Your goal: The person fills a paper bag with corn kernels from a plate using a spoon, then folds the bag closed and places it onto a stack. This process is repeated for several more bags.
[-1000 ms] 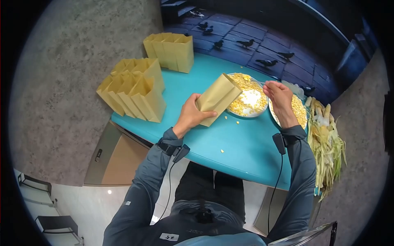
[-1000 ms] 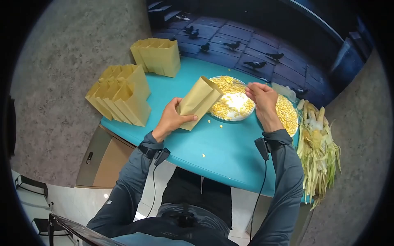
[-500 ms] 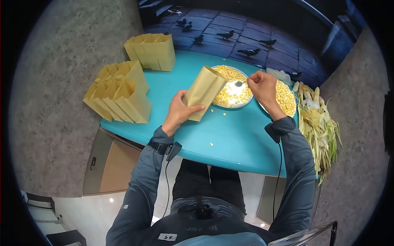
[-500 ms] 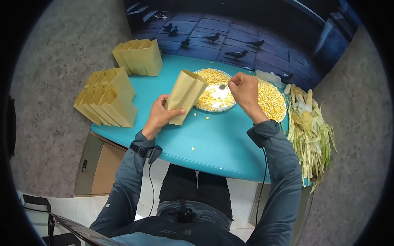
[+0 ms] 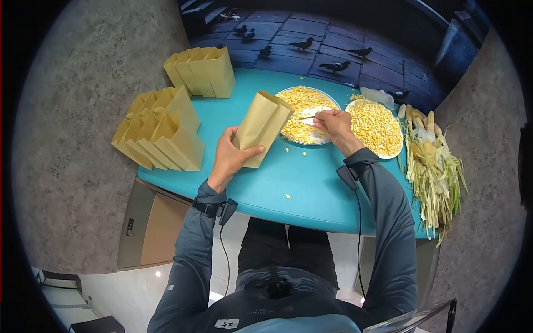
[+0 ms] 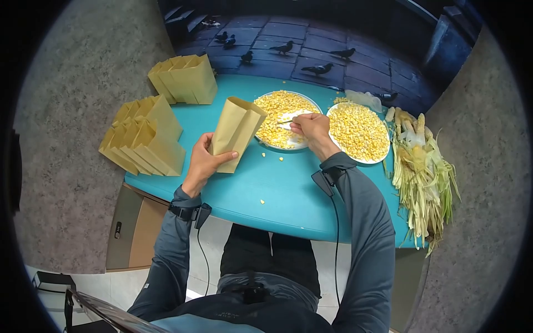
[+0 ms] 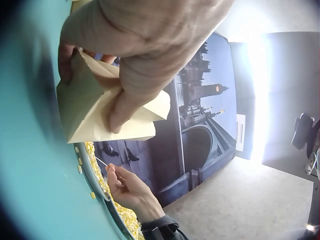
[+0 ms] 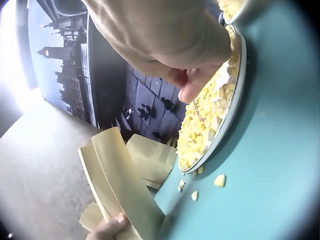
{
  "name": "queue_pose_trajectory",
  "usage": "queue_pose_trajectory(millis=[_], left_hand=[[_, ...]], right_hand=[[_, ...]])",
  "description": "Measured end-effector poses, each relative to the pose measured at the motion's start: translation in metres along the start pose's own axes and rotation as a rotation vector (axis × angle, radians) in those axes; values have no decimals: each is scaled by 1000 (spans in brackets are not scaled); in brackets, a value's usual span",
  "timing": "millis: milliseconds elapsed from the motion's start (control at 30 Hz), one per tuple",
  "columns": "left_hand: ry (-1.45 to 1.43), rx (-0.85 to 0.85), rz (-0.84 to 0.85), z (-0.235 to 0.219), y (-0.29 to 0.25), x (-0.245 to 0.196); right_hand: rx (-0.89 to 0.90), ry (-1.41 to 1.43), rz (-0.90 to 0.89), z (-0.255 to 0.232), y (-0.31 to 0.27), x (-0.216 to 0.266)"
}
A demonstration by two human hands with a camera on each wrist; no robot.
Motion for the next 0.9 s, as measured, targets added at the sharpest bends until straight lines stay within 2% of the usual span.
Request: queue_pose_trajectory(millis=[100,233,367,433,500,567,600,633,700,733,900], left_hand=[[0,10,-22,-2,2,5],[29,8,-14,2,5,5],[-9,36,-9,14,9,3],[-15,48,-14,19,11,-1],[-19,64,-16,25,11,-3],[-37,69,-29,31,14,-2],[-40,64,-25,34,15,-2],[-32,59,-25,35,15,-1],[-22,45,-31,34,13,1],[-25,44,-38,32,12,-1],[-91,35,-22,18,4,-2]], right_hand=[[-4,112,50,-8,-4,8],[3,135,-1,-25,-2,30],[40,124,-119,-26,-28,80],[70,65,-239,-21,-44,100],[86,17,-296,-12,-59,108],[241,-218,-423,-2,-73,110],[265,-270,-541,1,-75,103],[270,-273,-544,3,-80,102],[62,-485,-883,7,-88,100],[-21,-556,-919,3,-82,98],[-135,-741,-777,-39,-32,60]])
Point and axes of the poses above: each hand's wrist, its own y-axis towards the middle knuckle, its own z-axis out of the palm, x = y × z, the point moved 1 cm from there along y, towards the middle knuckle, and after that the axes turned 6 degrees about x, right-handed, at the moved point
